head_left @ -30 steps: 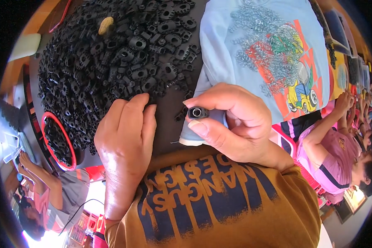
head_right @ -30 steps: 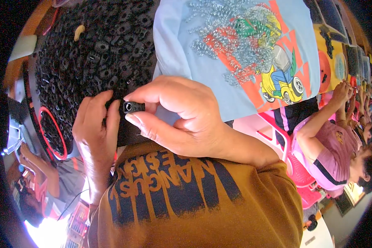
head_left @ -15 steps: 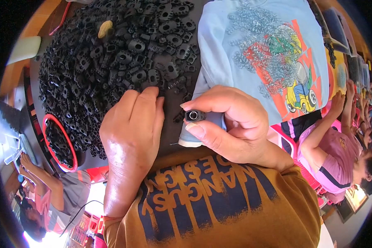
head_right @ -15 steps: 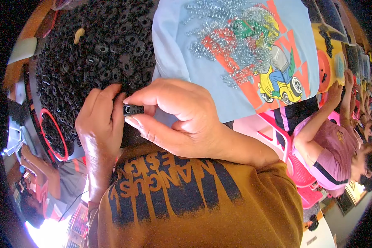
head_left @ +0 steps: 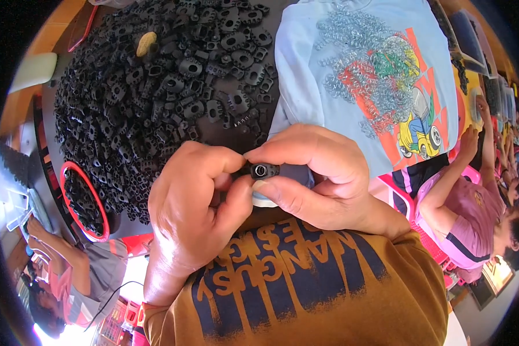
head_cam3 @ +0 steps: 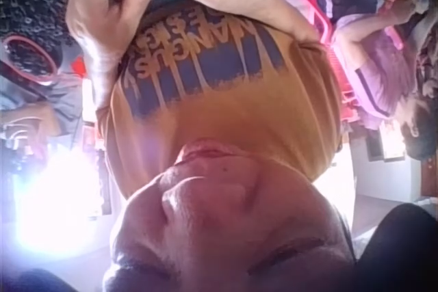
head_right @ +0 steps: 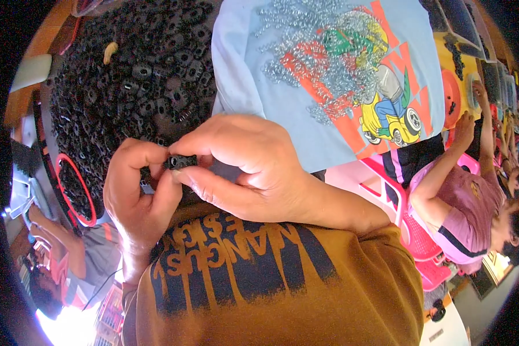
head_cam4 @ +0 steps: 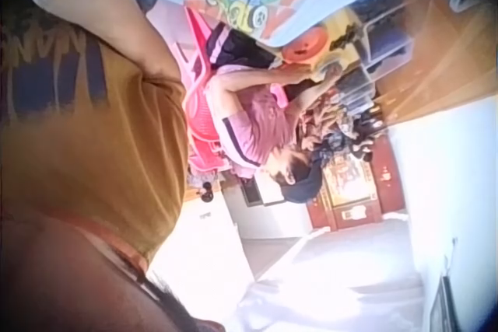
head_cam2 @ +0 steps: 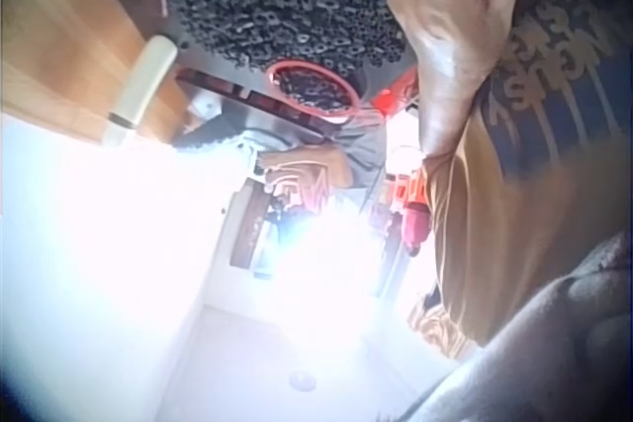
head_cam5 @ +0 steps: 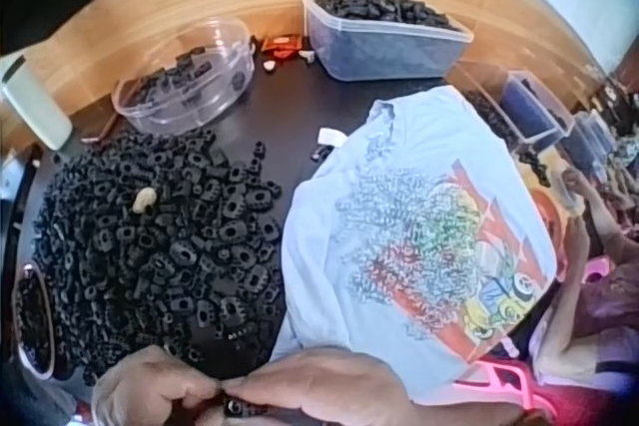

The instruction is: Assembling small black plastic fasteners or clips by hand at a workbench.

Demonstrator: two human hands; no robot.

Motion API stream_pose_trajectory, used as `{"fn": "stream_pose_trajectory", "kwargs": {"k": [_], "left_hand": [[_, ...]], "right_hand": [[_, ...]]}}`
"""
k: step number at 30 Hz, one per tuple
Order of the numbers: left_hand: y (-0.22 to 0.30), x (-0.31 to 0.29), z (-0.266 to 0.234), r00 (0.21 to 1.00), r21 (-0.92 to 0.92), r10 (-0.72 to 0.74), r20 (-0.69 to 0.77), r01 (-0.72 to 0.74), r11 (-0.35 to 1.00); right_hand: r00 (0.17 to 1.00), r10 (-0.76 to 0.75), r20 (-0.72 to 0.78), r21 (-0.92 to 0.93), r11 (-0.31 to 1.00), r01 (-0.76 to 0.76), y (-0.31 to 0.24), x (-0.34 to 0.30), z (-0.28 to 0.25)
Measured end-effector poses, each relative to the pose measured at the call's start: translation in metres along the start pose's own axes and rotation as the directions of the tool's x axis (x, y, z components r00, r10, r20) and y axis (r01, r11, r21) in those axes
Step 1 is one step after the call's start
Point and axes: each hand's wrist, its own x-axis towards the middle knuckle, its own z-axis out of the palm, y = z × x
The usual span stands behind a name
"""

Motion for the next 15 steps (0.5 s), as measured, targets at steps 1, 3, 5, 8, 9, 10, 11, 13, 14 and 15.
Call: {"fn": "stream_pose_trajectory", "kwargs": {"k": [1, 3, 5, 8, 9, 10, 11, 13, 14, 15], "left_hand": [[-0.0005, 0.0001, 0.0002, 1.0, -0.014, -0.002, 0.006, 0.002, 1.0], [-0.0005, -0.0003, 0.0004, 1.0, -0.015, -0.008, 0.006, 0.008, 1.0], [-0.0005, -0.0003, 0.0003, 1.0, -0.017, -0.013, 0.005, 0.013, 1.0], [-0.0019, -0.0001, 0.0004, 1.0, -0.046, -0.026, 0.015, 0.026, 0.999], [-0.0027, -0.0005, 0.0009, 0.999, -0.076, -0.047, 0.012, 0.048, 0.996], [-0.003, -0.0009, 0.0013, 0.998, -0.105, -0.069, 0.011, 0.07, 0.992], [-0.0022, -0.0009, 0.0011, 0.998, -0.105, -0.069, 0.011, 0.07, 0.992], [0.0003, -0.0012, 0.0004, 0.974, -0.138, -0.223, 0.032, 0.225, 0.965], [-0.0011, -0.0014, -0.0002, 0.974, -0.138, -0.223, 0.031, 0.225, 0.965], [-0.0039, -0.0018, -0.0014, 0.98, -0.144, -0.185, 0.066, 0.193, 0.971]], "right_hand": [[0.999, -0.009, 0.053, -0.017, 1.0, 0.01, 0.0006, 0.0, -0.0015], [0.998, -0.035, 0.058, -0.024, 0.999, 0.036, 0.0022, 0.0012, -0.0018], [0.996, -0.062, 0.063, -0.033, 0.997, 0.064, 0.0015, 0.0009, -0.0023], [0.997, 0.028, 0.075, -0.02, 0.999, -0.026, 0.0, -0.0009, -0.0035], [0.997, 0.022, 0.071, -0.011, 1.0, -0.021, 0.0006, -0.001, -0.0035], [0.998, 0.016, 0.068, -0.001, 1.0, -0.016, 0.001, -0.0012, -0.0035], [0.998, 0.016, 0.068, -0.001, 1.0, -0.016, 0.0008, -0.0008, -0.0037], [0.997, 0.007, 0.074, -0.016, 1.0, -0.006, 0.0001, 0.0001, -0.004], [0.997, 0.007, 0.075, -0.016, 1.0, -0.006, 0.0002, 0.0001, -0.0035], [0.998, -0.008, 0.07, -0.003, 1.0, 0.009, 0.0006, 0.0003, -0.0025]]}}
